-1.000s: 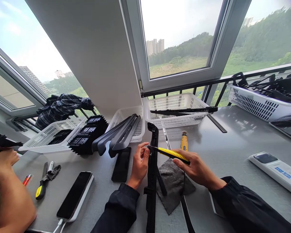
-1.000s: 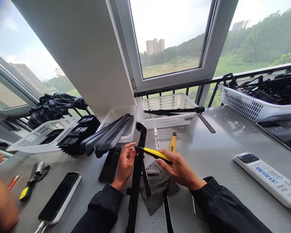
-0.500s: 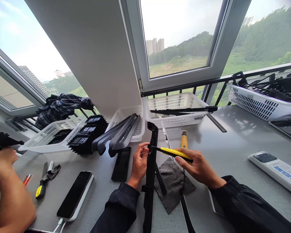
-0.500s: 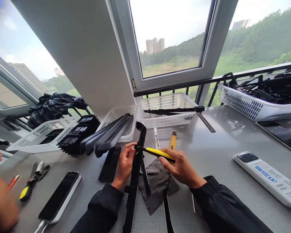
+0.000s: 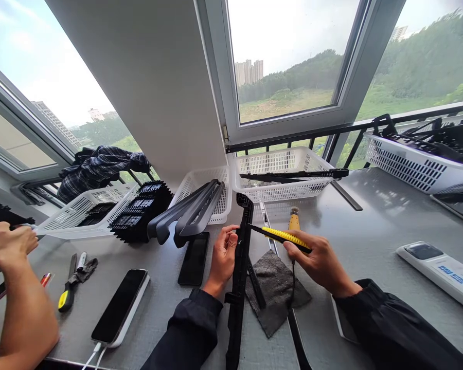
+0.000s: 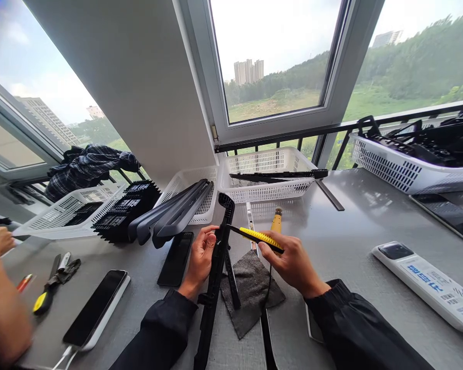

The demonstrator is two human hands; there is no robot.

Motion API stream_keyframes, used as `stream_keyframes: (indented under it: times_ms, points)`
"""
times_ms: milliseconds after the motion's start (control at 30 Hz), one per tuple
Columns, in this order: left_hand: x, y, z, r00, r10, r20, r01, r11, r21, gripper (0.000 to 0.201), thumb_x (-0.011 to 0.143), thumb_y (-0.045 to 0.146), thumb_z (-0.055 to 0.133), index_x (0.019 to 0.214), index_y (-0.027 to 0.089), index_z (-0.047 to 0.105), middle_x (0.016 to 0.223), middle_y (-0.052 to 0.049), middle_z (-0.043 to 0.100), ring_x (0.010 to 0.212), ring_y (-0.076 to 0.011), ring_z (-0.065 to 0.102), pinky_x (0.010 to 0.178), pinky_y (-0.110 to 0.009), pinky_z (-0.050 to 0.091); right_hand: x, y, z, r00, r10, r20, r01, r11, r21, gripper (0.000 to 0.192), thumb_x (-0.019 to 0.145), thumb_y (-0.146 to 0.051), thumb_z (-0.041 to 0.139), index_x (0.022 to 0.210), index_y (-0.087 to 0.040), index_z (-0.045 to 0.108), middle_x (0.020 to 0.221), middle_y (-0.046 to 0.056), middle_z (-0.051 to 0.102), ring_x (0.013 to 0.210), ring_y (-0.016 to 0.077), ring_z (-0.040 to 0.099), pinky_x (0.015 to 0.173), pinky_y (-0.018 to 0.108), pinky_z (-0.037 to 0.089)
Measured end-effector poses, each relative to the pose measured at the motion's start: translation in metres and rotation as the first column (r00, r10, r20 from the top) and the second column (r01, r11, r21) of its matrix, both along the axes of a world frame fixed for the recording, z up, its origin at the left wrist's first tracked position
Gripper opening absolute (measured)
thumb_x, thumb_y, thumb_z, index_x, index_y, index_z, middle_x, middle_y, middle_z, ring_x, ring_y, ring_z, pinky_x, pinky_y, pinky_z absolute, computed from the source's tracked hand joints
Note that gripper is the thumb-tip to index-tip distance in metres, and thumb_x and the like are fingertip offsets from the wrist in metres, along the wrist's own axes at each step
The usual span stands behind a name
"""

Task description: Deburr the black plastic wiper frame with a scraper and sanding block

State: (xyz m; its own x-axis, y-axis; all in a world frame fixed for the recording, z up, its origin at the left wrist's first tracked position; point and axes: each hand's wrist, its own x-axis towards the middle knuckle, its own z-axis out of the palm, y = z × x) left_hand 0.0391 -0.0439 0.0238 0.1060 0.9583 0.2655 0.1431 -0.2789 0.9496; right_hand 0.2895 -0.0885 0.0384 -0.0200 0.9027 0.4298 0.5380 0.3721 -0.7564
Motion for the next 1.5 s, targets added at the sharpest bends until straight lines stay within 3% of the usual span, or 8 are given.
stream_keyframes:
  times_ms: [133, 300, 433, 767, 1000, 1267, 1367, 1500]
  points:
    - [0.001, -0.001, 0.002, 1.000, -0.011, 0.017, 0.011, 1.000, -0.019, 0.047, 0.101, 0.065, 0.060, 0.117, 0.022, 0.071, 0.078, 0.002, 0.060, 0.066, -0.0154, 0.050, 0.064, -0.027, 0.041, 0.002, 0.001, -0.001, 0.996, -0.085, -0.009, 0.085, 0.996, -0.001, 0.031, 0.099, -0.039, 0.058, 0.107, -0.020, 0.081, 0.084, 0.003, 0.081, 0.069, 0.0210, 0.073, 0.066, 0.028, 0.054]
    - [0.001, -0.001, 0.002, 1.000, -0.024, 0.011, 0.024, 1.000, -0.015, 0.045, 0.102, 0.063, 0.059, 0.118, 0.022, 0.071, 0.079, 0.001, 0.060, 0.067, -0.0153, 0.050, 0.064, -0.027, 0.042, 0.006, 0.005, -0.005, 0.995, -0.096, -0.014, 0.096, 0.995, -0.006, 0.030, 0.099, -0.038, 0.059, 0.111, -0.021, 0.081, 0.094, 0.004, 0.083, 0.077, 0.0220, 0.075, 0.070, 0.029, 0.056]
    - [0.000, 0.000, 0.000, 1.000, -0.023, 0.019, 0.024, 0.999, -0.026, 0.043, 0.104, 0.060, 0.057, 0.119, 0.022, 0.069, 0.079, 0.002, 0.060, 0.067, -0.0150, 0.050, 0.065, -0.027, 0.042, 0.006, 0.006, -0.007, 0.999, -0.048, -0.022, 0.047, 0.999, -0.020, 0.030, 0.097, -0.036, 0.063, 0.115, -0.022, 0.082, 0.109, 0.006, 0.085, 0.094, 0.0257, 0.079, 0.083, 0.033, 0.059]
    - [-0.002, 0.004, 0.000, 0.996, 0.087, 0.016, -0.087, 0.996, 0.010, 0.045, 0.101, 0.064, 0.060, 0.116, 0.023, 0.070, 0.079, 0.002, 0.058, 0.069, -0.0162, 0.049, 0.066, -0.028, 0.041, 0.001, 0.002, -0.001, 0.988, 0.154, -0.012, -0.154, 0.985, -0.079, 0.027, 0.095, -0.033, 0.066, 0.112, -0.021, 0.083, 0.108, 0.009, 0.084, 0.094, 0.0253, 0.078, 0.086, 0.035, 0.060]
    - [-0.001, 0.004, 0.000, 0.991, 0.135, 0.011, -0.135, 0.990, 0.035, 0.045, 0.100, 0.066, 0.061, 0.114, 0.024, 0.071, 0.079, 0.002, 0.058, 0.069, -0.0171, 0.050, 0.067, -0.029, 0.041, -0.001, -0.001, 0.002, 0.968, 0.249, -0.001, -0.248, 0.963, -0.105, 0.030, 0.090, -0.023, 0.062, 0.111, -0.021, 0.083, 0.096, 0.007, 0.081, 0.086, 0.0228, 0.074, 0.081, 0.033, 0.058]
    - [-0.003, 0.005, 0.000, 0.974, 0.225, -0.003, -0.224, 0.970, 0.091, 0.045, 0.102, 0.065, 0.058, 0.115, 0.023, 0.071, 0.101, -0.004, 0.068, 0.084, -0.0193, 0.059, 0.081, -0.032, 0.047, -0.002, -0.003, 0.005, 0.958, 0.287, -0.022, -0.288, 0.951, -0.117, 0.028, 0.087, -0.022, 0.062, 0.106, -0.021, 0.082, 0.100, 0.006, 0.083, 0.090, 0.0235, 0.076, 0.085, 0.033, 0.058]
    - [-0.003, 0.005, -0.003, 0.965, 0.255, 0.065, -0.257, 0.966, 0.025, 0.046, 0.100, 0.065, 0.062, 0.120, 0.024, 0.067, 0.094, -0.002, 0.065, 0.079, -0.0185, 0.058, 0.075, -0.031, 0.047, -0.003, -0.004, 0.003, 0.965, 0.259, -0.037, -0.262, 0.958, -0.114, 0.028, 0.086, -0.022, 0.063, 0.106, -0.022, 0.081, 0.104, 0.006, 0.083, 0.093, 0.0249, 0.078, 0.086, 0.034, 0.060]
    - [0.000, 0.004, -0.008, 0.930, 0.259, 0.261, -0.217, 0.960, -0.179, 0.054, 0.095, 0.066, 0.069, 0.127, 0.025, 0.060, 0.082, 0.003, 0.062, 0.070, -0.0154, 0.058, 0.066, -0.028, 0.047, -0.005, -0.004, 0.003, 0.969, 0.243, -0.036, -0.245, 0.962, -0.117, 0.025, 0.087, -0.024, 0.063, 0.105, -0.022, 0.081, 0.103, 0.006, 0.084, 0.093, 0.0257, 0.079, 0.086, 0.034, 0.061]
